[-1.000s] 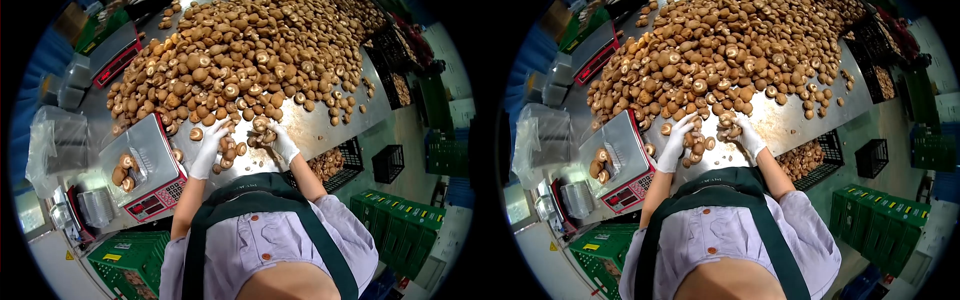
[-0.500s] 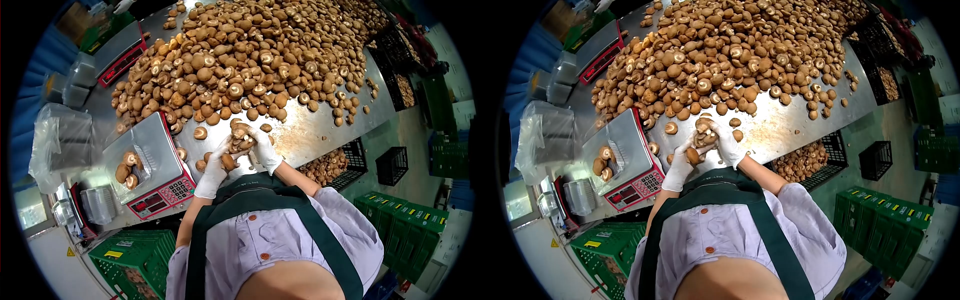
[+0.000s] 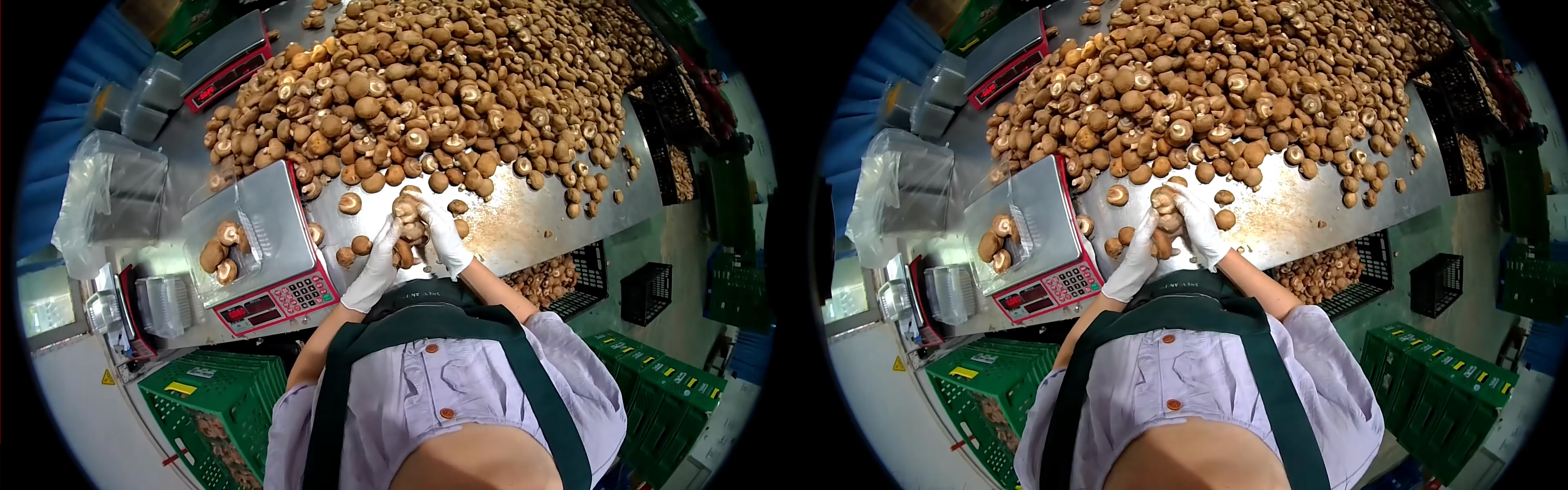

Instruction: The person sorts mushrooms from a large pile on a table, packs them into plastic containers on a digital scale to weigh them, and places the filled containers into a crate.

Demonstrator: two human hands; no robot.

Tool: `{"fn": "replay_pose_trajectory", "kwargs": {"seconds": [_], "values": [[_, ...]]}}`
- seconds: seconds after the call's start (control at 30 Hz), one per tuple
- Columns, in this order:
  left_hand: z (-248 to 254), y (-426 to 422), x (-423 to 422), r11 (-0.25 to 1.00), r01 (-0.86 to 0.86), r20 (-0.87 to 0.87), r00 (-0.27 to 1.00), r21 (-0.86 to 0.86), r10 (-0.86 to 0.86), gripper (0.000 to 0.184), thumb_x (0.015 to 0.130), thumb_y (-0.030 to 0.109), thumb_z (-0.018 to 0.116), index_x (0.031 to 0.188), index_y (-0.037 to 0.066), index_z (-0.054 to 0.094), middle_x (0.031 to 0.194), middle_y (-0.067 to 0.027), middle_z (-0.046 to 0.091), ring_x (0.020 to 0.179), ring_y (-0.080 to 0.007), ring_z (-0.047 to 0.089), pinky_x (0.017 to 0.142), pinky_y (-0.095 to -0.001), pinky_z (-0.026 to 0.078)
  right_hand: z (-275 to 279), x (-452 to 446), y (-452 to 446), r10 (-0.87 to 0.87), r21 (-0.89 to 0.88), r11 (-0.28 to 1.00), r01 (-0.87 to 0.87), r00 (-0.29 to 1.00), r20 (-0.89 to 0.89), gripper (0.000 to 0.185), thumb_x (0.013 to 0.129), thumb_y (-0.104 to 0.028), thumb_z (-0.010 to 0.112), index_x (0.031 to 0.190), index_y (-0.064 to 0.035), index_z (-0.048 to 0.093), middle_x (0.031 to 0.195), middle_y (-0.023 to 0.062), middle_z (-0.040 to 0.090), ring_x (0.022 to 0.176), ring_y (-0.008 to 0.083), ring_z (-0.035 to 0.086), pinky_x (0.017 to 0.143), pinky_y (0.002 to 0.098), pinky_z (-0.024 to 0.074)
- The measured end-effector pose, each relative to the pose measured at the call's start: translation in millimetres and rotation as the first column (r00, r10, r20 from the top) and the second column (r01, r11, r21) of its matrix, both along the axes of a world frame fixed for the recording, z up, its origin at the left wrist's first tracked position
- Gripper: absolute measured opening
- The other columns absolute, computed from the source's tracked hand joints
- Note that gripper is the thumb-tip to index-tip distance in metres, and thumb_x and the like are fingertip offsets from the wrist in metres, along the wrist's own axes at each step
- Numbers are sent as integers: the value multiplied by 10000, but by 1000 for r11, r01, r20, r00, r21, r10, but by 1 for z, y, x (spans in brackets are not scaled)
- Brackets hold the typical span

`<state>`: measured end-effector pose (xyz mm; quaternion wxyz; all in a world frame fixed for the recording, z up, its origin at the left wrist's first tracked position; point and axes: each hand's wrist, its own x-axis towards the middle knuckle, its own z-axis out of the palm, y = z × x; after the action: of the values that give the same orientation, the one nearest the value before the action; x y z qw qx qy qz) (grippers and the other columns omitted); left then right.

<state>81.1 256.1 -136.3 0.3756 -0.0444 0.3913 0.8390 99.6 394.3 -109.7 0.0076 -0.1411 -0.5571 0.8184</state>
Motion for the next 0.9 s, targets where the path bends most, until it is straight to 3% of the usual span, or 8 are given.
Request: {"fn": "replay_pose_trajectory", "kwargs": {"seconds": [0.13, 0.27, 0.43, 0.53, 0.57, 0.7, 0.8, 0.9], "values": [[5, -5, -1, 987, 109, 154, 984, -119, -90, 587, 930, 500, 494, 1357, 108, 398, 1172, -72, 571, 933, -185, 630, 608, -342, 570, -14, -5, 12, 73, -23, 997, -71, 995, 61, 346, 958, -133, 424, 1239, 31, 543, 1212, 101, 576, 1103, 164, 536, 968, 267, 410], [16, 2, 1, 963, 102, 157, 986, -248, -63, 552, 915, 506, 521, 1325, 144, 450, 1141, -54, 583, 888, -150, 632, 585, -313, 568, 6, -7, 17, 167, -150, 979, -137, 963, 210, 332, 961, -127, 454, 1224, 52, 549, 1218, 95, 576, 1127, 164, 519, 975, 268, 402], [21, 5, 0, 959, 5, -40, 999, -282, -17, 419, 927, 339, 584, 1233, 59, 524, 949, -33, 620, 675, -84, 598, 490, -250, 539, 5, -7, 29, 140, 247, 959, -136, 990, 1, 340, 866, -31, 567, 1203, 8, 591, 1218, 85, 600, 1100, 155, 557, 933, 257, 443], [31, 1, -1, 946, 57, -46, 996, -319, -75, 419, 924, 307, 599, 1233, 32, 535, 946, -29, 621, 682, -73, 589, 522, -218, 527, 17, -8, 42, 349, 692, 693, -202, 934, -76, 293, 825, -73, 644, 1118, -80, 660, 1040, 94, 660, 941, 199, 634, 823, 287, 494], [39, -1, -2, 921, 125, 8, 991, -368, -132, 416, 925, 290, 602, 1231, 16, 539, 945, -25, 621, 712, -66, 588, 569, -197, 523, 23, -11, 41, 384, 777, 629, -36, 883, -269, 253, 821, -98, 644, 1071, -124, 679, 930, 91, 665, 855, 231, 644, 745, 296, 505], [42, -7, -6, 899, 246, -26, 962, -362, -273, 407, 936, 274, 585, 1220, -15, 544, 1011, -43, 631, 835, -81, 609, 677, -192, 521, 30, -11, 52, 536, 944, 286, -165, 844, -15, 185, 810, -165, 632, 984, -130, 688, 839, 51, 661, 768, 252, 640, 662, 322, 507], [41, -10, -3, 928, 249, 69, 969, -278, -239, 396, 938, 271, 580, 1221, -6, 548, 1060, -56, 631, 852, -92, 619, 644, -209, 536, 44, -15, 49, 612, 976, 217, 23, 775, -154, 133, 806, -169, 635, 921, -120, 683, 811, 47, 647, 741, 258, 629, 660, 337, 508], [44, -15, -5, 918, 323, 163, 943, -230, -291, 414, 950, 302, 546, 1232, 1, 519, 999, -48, 631, 807, -107, 639, 557, -248, 561, 45, -17, 44, 530, 932, 361, -39, 831, -170, 92, 816, -152, 643, 884, -91, 653, 845, 52, 637, 775, 238, 610, 698, 325, 498]]}}
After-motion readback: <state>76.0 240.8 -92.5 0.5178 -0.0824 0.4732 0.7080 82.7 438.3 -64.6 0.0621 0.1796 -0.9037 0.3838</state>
